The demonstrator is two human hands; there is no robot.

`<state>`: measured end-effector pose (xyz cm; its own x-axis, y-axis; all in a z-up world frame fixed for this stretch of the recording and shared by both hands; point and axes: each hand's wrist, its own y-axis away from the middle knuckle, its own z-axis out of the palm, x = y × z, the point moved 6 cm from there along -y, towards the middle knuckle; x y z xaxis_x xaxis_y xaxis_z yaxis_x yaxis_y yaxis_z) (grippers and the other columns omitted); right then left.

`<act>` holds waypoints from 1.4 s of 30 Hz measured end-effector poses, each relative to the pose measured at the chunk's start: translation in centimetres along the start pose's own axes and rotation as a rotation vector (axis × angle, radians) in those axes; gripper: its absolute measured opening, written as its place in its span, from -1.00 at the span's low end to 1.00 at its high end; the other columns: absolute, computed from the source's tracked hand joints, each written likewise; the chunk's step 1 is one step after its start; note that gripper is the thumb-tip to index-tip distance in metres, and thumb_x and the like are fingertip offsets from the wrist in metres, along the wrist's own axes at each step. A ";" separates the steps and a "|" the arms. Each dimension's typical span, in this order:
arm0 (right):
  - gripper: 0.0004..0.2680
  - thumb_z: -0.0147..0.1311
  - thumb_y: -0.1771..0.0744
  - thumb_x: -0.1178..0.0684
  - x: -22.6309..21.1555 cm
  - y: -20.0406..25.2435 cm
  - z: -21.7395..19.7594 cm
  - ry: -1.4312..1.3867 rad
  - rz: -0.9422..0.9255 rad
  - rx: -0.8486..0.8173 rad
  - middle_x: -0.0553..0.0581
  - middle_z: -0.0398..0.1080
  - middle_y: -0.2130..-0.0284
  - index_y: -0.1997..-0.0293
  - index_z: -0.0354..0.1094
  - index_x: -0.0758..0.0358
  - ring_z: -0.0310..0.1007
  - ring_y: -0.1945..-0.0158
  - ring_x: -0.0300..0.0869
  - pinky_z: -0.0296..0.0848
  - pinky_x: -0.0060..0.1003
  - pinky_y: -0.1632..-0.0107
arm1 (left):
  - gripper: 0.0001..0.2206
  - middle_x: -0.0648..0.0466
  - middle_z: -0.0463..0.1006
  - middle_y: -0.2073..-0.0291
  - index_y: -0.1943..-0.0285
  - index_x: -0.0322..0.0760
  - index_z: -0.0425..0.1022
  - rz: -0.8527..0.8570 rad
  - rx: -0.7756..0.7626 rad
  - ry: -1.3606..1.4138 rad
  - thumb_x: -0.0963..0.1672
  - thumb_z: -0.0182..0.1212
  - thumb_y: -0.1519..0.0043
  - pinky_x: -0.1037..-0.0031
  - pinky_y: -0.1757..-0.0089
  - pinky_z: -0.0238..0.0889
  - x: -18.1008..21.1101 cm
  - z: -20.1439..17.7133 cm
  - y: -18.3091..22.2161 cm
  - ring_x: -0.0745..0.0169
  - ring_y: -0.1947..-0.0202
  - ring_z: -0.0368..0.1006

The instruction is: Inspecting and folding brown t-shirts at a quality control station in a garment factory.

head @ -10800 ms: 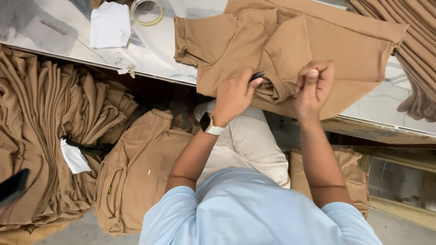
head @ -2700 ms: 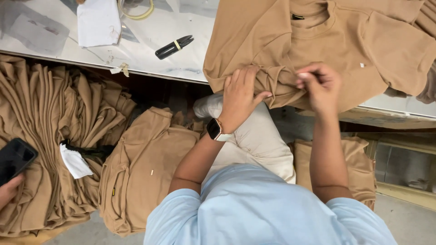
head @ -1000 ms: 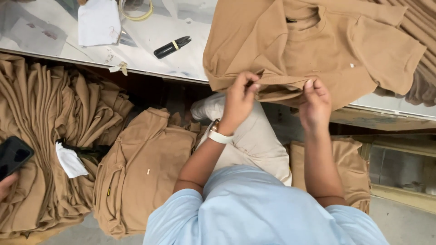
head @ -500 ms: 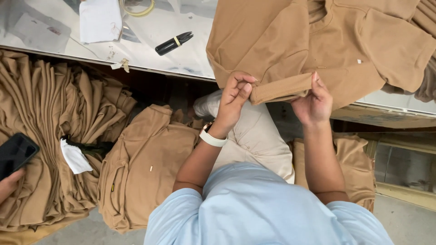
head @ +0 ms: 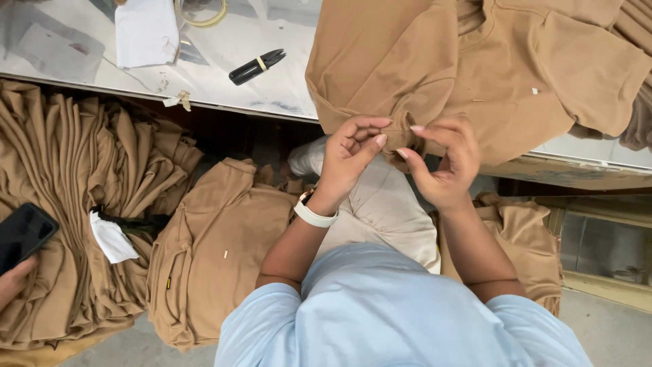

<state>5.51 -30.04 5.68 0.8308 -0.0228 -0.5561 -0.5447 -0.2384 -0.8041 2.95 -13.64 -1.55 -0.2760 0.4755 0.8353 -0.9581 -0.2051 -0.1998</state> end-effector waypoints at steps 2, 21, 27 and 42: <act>-0.76 0.42 -0.28 0.23 -0.1 -0.5 0.6 -0.004 0.026 0.007 0.34 0.36 0.29 0.08 0.48 0.58 0.31 0.27 -0.02 0.36 -0.16 0.17 | -0.76 -0.01 0.65 0.17 -0.16 -0.42 0.51 -0.011 0.015 -0.003 -0.28 0.26 -0.31 0.64 0.06 0.45 0.0 0.0 0.2 0.45 0.15 0.58; -0.80 0.35 -0.32 0.11 6.3 5.9 -0.8 0.182 0.819 -0.258 0.20 0.40 0.55 0.24 0.36 0.40 0.45 0.49 -0.11 0.34 -0.30 0.37 | -0.88 0.03 0.59 0.30 0.11 -0.34 0.39 -0.152 0.135 0.411 -0.25 0.26 -0.29 0.47 0.19 0.58 -5.3 -4.1 0.3 0.26 0.27 0.63; -0.91 0.03 -0.37 0.11 11.6 11.8 -1.4 -1.135 1.033 0.276 0.27 0.55 0.27 0.19 0.39 0.29 0.64 0.10 -0.01 0.51 -0.13 -0.12 | -0.81 0.13 0.46 0.35 0.12 -0.21 0.34 -0.295 0.143 0.784 -0.03 0.10 -0.38 0.38 0.11 0.46 -4.6 -4.2 0.1 0.20 0.20 0.55; -0.89 0.27 -0.20 0.33 8.0 10.7 -5.3 -0.022 0.260 0.289 0.09 0.36 0.56 0.29 0.57 0.39 0.31 0.43 -0.15 0.40 -0.25 0.19 | -0.54 0.07 0.61 0.24 -0.14 -0.27 0.43 0.375 0.180 -0.525 -0.33 0.35 -0.04 0.54 0.26 0.49 1.1 -3.7 1.1 0.26 0.31 0.59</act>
<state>6.97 -37.93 -6.24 0.6599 -0.0246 -0.7510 -0.7491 0.0560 -0.6601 1.29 -10.16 -2.75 -0.4705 -0.1254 0.8734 -0.7645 -0.4363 -0.4745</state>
